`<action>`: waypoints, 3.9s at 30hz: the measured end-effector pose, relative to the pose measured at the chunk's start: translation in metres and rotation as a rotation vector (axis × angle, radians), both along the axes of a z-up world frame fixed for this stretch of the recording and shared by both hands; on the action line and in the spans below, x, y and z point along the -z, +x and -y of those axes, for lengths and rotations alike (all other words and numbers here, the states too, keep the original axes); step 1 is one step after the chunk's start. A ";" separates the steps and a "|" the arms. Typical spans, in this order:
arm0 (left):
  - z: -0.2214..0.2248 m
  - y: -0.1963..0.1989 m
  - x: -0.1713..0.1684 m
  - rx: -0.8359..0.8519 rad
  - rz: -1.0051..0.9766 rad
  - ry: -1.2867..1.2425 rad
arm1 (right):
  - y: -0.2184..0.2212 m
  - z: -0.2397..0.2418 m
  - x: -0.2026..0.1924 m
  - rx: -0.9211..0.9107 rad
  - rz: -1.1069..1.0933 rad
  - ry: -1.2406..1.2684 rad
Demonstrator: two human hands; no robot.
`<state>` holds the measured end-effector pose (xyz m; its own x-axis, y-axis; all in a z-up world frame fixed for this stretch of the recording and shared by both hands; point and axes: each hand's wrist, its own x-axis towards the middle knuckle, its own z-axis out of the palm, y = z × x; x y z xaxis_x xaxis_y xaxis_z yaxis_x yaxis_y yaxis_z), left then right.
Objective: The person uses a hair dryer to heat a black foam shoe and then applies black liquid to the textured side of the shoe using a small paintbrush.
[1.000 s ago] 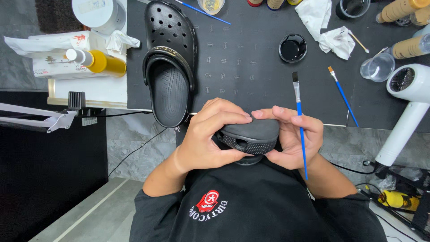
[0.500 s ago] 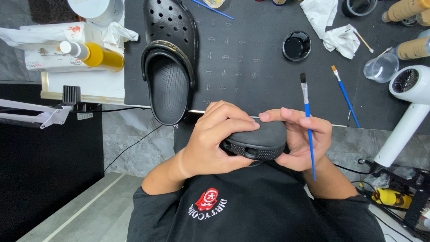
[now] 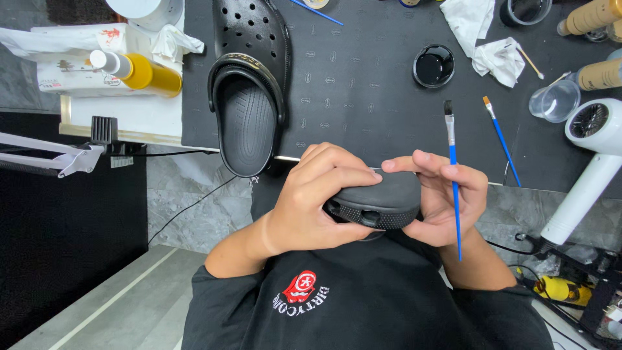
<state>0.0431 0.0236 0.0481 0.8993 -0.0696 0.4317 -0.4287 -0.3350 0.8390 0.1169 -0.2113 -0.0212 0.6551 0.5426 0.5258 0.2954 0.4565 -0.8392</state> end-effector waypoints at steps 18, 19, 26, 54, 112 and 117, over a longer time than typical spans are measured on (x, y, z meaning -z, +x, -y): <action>-0.027 0.012 0.029 0.138 -0.147 -0.234 | -0.009 -0.018 -0.034 0.149 0.127 -0.235; -0.027 0.014 0.033 0.147 -0.151 -0.279 | -0.008 -0.019 -0.036 0.148 0.128 -0.247; -0.035 0.009 0.052 0.092 -0.147 -0.522 | 0.001 -0.010 -0.057 0.115 0.080 -0.265; -0.042 0.027 0.070 0.088 -0.133 -0.704 | -0.009 -0.003 -0.024 0.065 0.047 -0.245; -0.047 0.043 0.046 0.212 -0.427 -0.259 | 0.127 -0.012 -0.001 0.816 0.351 -0.638; -0.046 0.045 0.042 0.245 -0.453 -0.302 | 0.126 -0.013 -0.007 0.812 0.364 -0.649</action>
